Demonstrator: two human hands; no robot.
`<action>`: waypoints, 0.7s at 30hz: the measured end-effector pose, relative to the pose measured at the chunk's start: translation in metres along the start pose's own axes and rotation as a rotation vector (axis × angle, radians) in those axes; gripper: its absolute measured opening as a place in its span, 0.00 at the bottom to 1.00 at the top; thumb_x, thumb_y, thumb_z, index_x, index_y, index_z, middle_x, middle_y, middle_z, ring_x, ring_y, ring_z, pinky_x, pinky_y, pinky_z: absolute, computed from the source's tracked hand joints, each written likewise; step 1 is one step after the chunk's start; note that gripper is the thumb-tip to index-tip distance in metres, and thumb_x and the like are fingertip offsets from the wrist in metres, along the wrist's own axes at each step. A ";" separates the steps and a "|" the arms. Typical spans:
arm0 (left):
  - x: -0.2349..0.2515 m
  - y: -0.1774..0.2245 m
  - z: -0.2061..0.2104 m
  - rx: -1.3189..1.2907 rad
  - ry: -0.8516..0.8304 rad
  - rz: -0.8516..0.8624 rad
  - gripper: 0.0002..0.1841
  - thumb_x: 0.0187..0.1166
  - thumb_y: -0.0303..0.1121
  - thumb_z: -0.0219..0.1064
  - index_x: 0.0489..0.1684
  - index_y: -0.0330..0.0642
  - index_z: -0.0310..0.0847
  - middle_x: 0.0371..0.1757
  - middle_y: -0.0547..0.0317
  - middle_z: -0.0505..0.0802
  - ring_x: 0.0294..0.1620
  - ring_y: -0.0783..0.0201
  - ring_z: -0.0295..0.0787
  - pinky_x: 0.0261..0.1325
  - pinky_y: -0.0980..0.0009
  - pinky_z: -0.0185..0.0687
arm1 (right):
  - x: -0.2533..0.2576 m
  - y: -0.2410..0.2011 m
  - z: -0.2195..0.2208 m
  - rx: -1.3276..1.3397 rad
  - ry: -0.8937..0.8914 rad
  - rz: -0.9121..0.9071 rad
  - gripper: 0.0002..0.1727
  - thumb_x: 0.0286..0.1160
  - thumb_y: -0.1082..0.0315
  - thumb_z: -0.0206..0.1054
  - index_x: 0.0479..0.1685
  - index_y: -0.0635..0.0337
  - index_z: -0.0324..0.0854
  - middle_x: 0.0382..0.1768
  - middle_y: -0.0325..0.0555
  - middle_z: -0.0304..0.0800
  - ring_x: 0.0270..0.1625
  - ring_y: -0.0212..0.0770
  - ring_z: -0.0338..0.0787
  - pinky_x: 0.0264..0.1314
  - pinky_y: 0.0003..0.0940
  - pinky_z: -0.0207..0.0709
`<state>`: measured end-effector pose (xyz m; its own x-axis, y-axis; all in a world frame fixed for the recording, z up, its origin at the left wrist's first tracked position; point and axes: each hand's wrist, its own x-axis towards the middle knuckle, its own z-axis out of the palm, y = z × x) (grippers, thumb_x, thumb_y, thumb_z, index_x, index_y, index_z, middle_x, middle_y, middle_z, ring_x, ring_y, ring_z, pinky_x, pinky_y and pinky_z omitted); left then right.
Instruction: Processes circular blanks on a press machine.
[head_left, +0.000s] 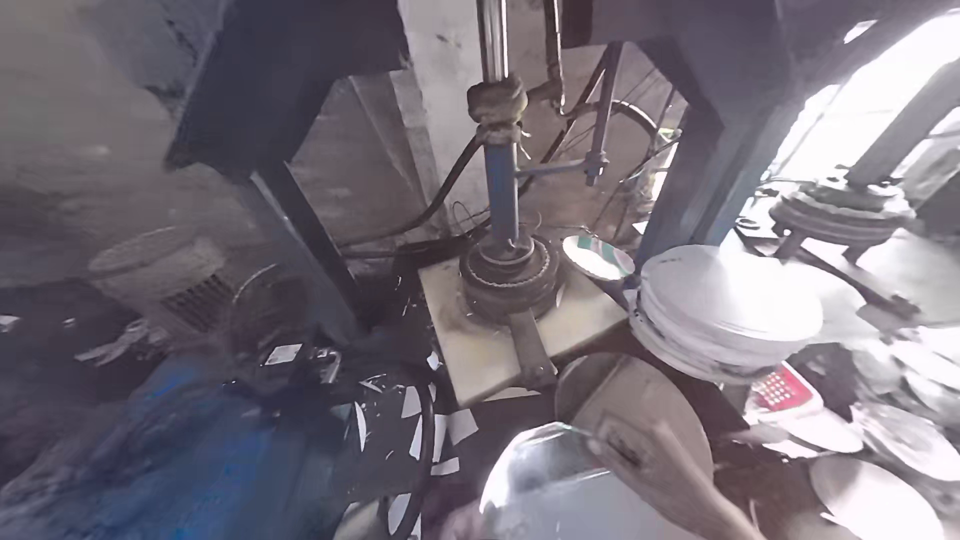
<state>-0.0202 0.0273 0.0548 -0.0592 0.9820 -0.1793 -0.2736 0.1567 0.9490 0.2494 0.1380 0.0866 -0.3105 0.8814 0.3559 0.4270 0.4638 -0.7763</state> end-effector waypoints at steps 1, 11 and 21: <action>0.005 0.001 0.005 0.014 -0.009 0.001 0.12 0.83 0.25 0.55 0.38 0.45 0.87 0.32 0.74 0.95 0.35 0.80 0.91 0.46 0.76 0.89 | 0.004 -0.004 0.011 -0.224 0.032 -0.027 0.14 0.75 0.60 0.65 0.31 0.63 0.87 0.19 0.45 0.84 0.21 0.39 0.84 0.24 0.38 0.77; 0.004 -0.007 -0.052 -0.073 0.234 0.368 0.30 0.80 0.27 0.58 0.84 0.35 0.58 0.72 0.66 0.83 0.62 0.79 0.83 0.65 0.77 0.80 | 0.045 0.056 -0.034 -0.454 0.351 -0.110 0.13 0.80 0.68 0.62 0.48 0.70 0.87 0.43 0.56 0.93 0.46 0.49 0.93 0.52 0.50 0.86; 0.007 -0.052 0.028 0.294 -0.101 0.246 0.28 0.70 0.21 0.60 0.73 0.18 0.71 0.77 0.33 0.80 0.81 0.54 0.74 0.86 0.58 0.64 | -0.053 -0.003 0.008 0.053 -0.326 0.246 0.22 0.87 0.63 0.58 0.69 0.72 0.80 0.61 0.62 0.89 0.63 0.50 0.89 0.71 0.49 0.79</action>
<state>0.0207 0.0289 0.0120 0.0100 0.9971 0.0756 0.0241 -0.0758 0.9968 0.2584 0.0889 0.0659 -0.4607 0.8873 -0.0204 0.4803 0.2299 -0.8465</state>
